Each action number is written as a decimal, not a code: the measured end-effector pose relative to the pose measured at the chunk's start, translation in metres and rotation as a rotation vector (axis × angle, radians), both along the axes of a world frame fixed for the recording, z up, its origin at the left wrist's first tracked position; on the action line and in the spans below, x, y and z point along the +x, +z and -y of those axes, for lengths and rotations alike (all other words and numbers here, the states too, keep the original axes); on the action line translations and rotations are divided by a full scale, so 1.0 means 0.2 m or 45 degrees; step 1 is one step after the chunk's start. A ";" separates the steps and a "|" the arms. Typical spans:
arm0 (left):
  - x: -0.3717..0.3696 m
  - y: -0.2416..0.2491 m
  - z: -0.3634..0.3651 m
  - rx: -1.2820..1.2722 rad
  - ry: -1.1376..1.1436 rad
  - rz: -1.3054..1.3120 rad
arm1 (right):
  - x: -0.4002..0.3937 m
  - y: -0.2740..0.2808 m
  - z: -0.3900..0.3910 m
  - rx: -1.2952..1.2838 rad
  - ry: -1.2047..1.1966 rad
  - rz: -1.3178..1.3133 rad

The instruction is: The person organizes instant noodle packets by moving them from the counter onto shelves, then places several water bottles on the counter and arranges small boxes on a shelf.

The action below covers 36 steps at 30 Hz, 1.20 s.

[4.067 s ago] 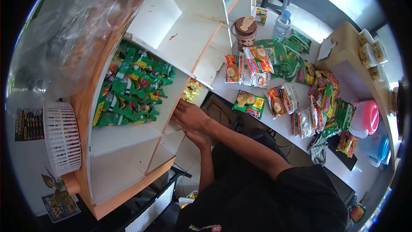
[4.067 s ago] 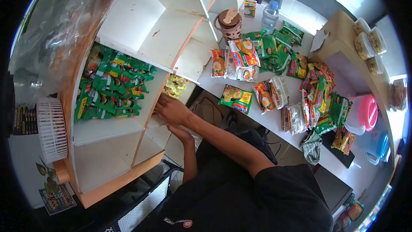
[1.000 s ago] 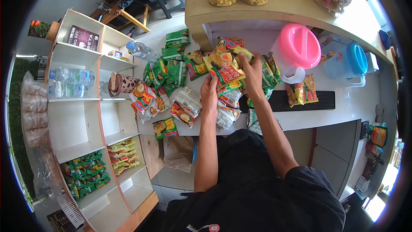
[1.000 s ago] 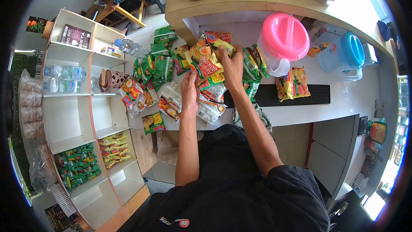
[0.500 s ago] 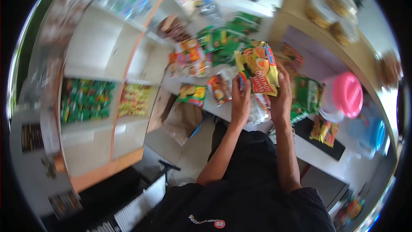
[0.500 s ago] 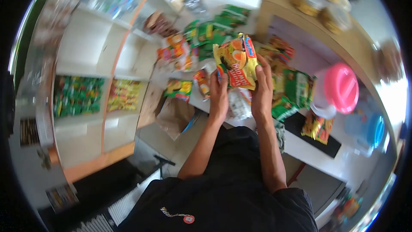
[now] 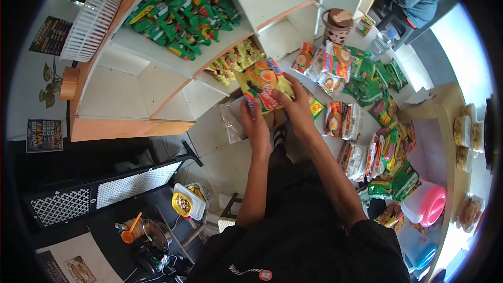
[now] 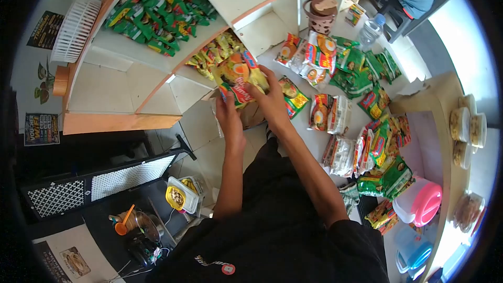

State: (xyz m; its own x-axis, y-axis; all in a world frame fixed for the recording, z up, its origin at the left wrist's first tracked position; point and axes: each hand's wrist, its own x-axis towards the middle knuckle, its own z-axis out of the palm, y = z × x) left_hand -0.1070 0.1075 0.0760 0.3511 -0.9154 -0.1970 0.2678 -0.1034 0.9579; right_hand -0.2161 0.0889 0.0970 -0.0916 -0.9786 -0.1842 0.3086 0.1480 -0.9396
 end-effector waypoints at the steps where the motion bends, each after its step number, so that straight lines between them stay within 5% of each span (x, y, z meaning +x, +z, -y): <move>1: 0.06 -0.01 0.04 0.020 0.035 0.010 | 0.07 -0.03 0.06 0.023 0.020 0.014; 10: 0.35 -0.05 0.43 -0.024 0.133 -0.169 | 0.37 -0.16 0.47 0.018 0.066 0.330; 13: 0.37 0.01 0.50 -0.031 0.167 -0.224 | 0.38 -0.17 0.56 0.097 0.061 0.725; 19: 0.36 0.07 0.64 0.026 0.433 -0.391 | 0.46 -0.20 0.70 0.034 -0.078 0.512; 28: 0.44 -0.14 0.81 -0.247 0.406 -0.859 | 0.50 -0.15 0.85 0.031 -0.293 0.694; 36: 0.48 -0.19 0.84 -0.059 0.297 -0.893 | 0.54 -0.15 0.87 0.113 -0.465 0.663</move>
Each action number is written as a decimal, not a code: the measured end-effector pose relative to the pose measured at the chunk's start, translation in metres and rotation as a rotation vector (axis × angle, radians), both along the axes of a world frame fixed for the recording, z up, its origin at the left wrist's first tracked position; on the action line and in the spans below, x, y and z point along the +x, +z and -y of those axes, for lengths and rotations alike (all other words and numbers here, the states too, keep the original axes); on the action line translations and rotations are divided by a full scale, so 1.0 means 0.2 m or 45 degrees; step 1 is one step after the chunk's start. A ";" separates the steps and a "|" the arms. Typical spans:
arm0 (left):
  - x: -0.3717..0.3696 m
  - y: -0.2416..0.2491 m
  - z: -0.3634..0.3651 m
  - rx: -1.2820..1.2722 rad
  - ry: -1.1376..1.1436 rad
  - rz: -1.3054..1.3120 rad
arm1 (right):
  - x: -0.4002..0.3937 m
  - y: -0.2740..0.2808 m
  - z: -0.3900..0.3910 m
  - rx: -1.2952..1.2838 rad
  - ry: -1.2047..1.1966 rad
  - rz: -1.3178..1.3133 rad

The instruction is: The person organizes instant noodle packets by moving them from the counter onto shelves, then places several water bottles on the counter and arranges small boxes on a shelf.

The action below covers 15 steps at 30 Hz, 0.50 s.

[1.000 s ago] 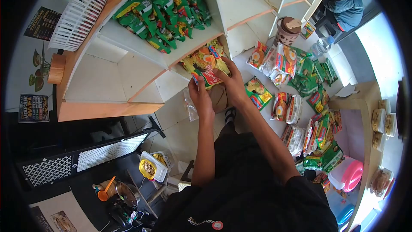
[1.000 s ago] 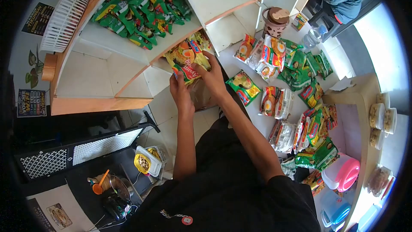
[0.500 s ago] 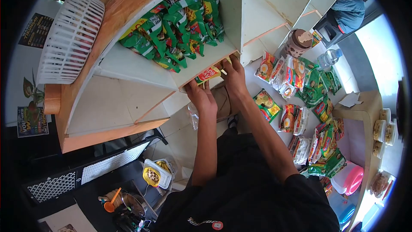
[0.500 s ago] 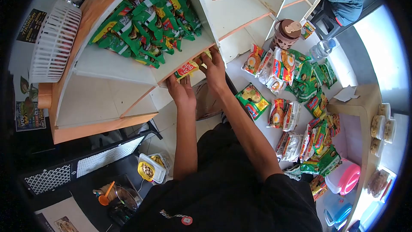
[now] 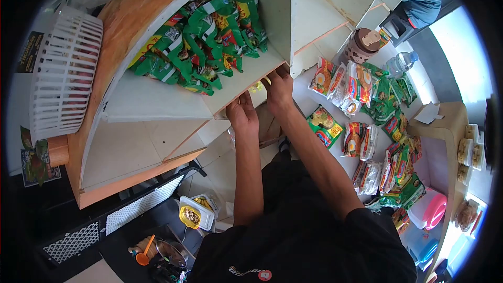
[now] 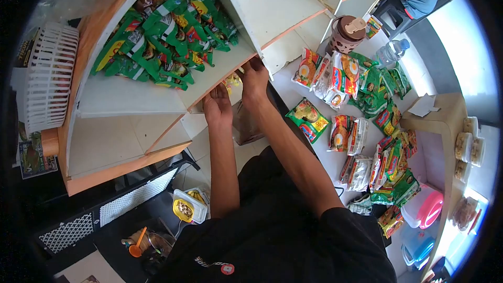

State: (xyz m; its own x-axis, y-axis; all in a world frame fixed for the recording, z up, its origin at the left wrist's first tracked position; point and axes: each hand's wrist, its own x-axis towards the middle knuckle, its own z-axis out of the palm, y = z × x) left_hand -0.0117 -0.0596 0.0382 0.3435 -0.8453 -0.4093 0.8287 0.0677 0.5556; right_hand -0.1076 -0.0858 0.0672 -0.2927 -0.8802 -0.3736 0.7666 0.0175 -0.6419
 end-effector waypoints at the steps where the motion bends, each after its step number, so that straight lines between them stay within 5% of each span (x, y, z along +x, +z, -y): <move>1: 0.01 0.00 0.00 0.046 -0.047 0.001 | -0.01 0.00 -0.01 0.049 0.037 -0.012; 8: 0.04 -0.11 0.07 -0.123 -0.037 0.072 | 0.02 0.02 -0.01 0.025 0.030 -0.224; 15: 0.06 -0.09 0.10 0.103 -0.145 -0.010 | 0.07 -0.02 0.05 0.060 -0.135 -0.344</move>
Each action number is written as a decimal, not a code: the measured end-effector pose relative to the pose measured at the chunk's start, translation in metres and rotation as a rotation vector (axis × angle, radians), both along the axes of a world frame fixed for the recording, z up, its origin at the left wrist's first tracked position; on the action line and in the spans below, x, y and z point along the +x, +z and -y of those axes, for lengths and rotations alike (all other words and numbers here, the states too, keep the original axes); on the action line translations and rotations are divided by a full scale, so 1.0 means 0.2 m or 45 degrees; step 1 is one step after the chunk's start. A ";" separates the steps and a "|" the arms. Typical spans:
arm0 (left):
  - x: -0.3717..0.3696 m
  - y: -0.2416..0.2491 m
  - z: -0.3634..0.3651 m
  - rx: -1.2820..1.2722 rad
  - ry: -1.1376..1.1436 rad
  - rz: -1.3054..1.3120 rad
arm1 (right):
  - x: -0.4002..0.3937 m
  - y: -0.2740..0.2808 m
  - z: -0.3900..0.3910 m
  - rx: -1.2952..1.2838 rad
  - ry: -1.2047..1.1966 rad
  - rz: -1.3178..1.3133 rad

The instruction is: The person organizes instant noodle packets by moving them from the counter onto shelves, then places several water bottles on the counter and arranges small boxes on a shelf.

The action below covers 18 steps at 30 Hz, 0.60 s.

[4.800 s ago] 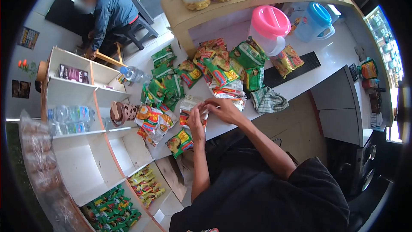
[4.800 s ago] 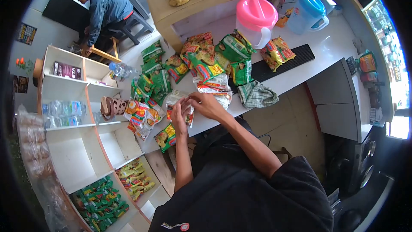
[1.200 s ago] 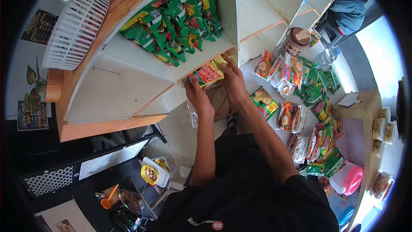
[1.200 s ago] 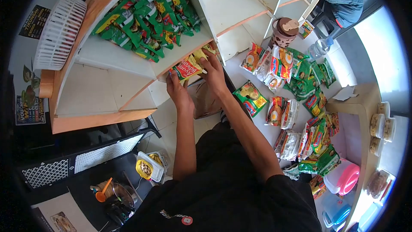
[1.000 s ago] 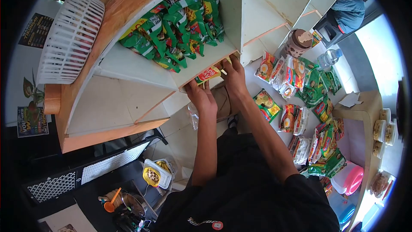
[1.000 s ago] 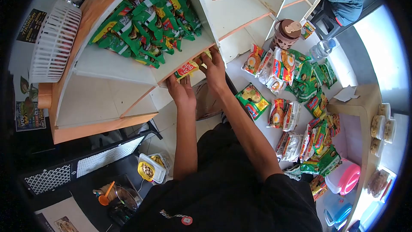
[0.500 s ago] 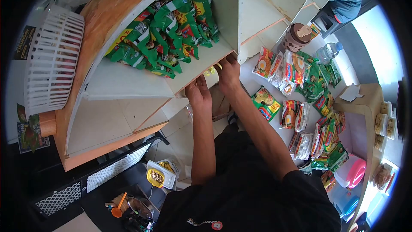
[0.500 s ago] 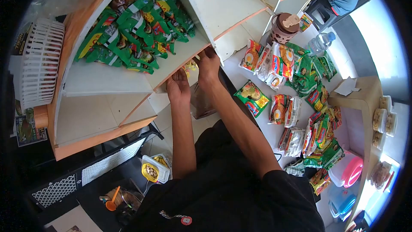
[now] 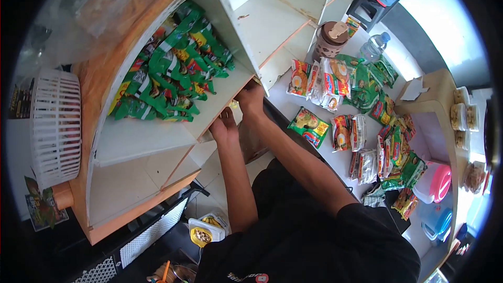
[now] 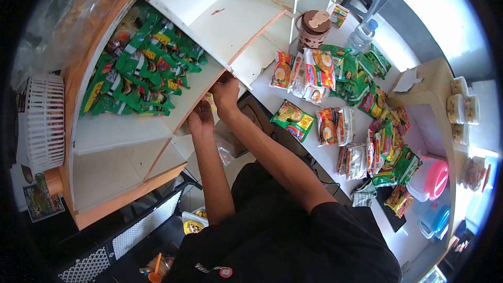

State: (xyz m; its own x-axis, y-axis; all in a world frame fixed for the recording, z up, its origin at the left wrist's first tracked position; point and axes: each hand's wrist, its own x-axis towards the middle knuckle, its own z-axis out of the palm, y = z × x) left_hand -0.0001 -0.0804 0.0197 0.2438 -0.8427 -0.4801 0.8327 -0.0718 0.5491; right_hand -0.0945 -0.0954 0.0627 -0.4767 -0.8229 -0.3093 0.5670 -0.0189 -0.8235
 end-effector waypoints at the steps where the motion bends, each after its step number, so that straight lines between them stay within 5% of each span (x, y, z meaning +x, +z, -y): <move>1: 0.01 0.00 0.00 0.020 0.006 0.006 | -0.01 0.00 -0.01 -0.017 0.002 0.031; 9: -0.18 0.14 -0.25 0.165 -0.040 0.198 | -0.22 -0.08 -0.36 0.005 0.303 0.096; 18: -0.60 -0.10 -0.76 0.249 -0.790 0.225 | -0.76 -0.17 -1.02 0.165 0.154 -0.046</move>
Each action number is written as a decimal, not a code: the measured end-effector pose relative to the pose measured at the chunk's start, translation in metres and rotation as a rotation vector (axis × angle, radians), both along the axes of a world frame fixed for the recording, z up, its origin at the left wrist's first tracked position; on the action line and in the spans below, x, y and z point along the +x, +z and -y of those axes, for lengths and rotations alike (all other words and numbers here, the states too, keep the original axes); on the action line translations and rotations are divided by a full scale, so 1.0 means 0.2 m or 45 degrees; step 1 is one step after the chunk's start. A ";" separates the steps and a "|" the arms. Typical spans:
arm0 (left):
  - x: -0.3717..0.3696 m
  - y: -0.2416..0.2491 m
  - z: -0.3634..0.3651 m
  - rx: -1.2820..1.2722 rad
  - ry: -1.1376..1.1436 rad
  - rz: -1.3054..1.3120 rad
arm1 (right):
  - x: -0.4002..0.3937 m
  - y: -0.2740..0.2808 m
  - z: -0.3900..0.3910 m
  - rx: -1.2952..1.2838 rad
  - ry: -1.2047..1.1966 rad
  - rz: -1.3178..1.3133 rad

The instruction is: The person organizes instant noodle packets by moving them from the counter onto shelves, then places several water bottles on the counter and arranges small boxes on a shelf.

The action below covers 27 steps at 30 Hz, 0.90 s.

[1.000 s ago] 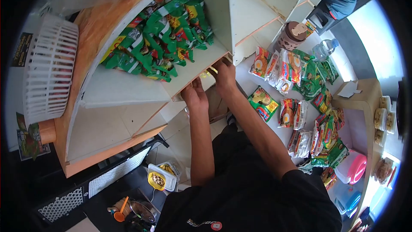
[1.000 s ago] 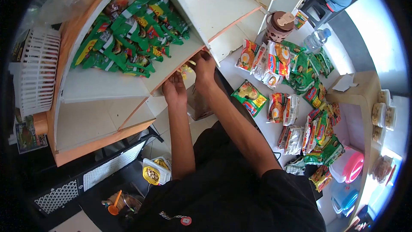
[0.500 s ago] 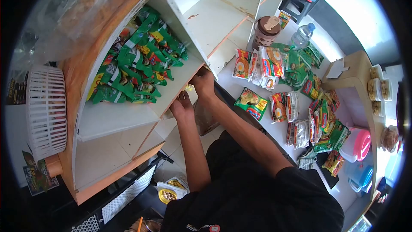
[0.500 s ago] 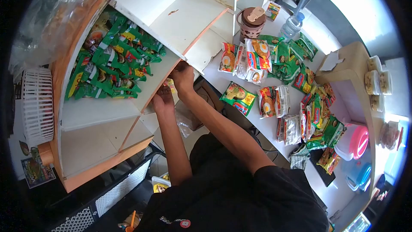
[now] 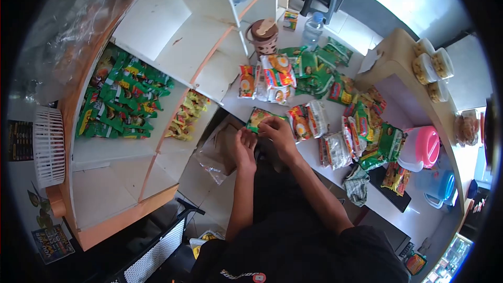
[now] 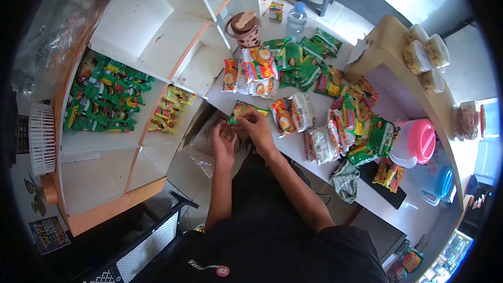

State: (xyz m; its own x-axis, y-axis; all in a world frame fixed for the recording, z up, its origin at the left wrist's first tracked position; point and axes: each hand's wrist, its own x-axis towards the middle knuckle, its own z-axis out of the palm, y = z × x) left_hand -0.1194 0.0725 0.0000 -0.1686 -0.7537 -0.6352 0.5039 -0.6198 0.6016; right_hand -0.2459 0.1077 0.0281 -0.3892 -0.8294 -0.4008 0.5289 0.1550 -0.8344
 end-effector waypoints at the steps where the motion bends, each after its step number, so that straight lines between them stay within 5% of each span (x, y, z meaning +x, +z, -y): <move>1: -0.05 -0.01 -0.03 -0.022 -0.053 0.008 | -0.05 0.01 -0.04 0.001 -0.052 -0.023; 10: -0.38 -0.05 0.10 -0.203 -0.035 0.171 | -0.40 0.16 -0.01 0.063 -0.170 -0.796; 18: -0.52 -0.09 0.34 -0.170 -0.144 0.263 | -0.46 -0.03 0.35 0.149 -0.235 -1.626; 27: -0.62 -0.06 0.39 -0.149 -0.228 0.258 | -0.42 -0.13 0.47 0.446 -0.229 -1.724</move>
State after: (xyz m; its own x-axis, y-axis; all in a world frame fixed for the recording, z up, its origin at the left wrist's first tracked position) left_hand -0.2428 -0.0053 -0.0111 -0.1839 -0.7936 -0.5800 0.2548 -0.6084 0.7516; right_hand -0.3301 0.0139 0.0024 -0.7223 -0.6644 0.1919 -0.6062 0.4748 -0.6380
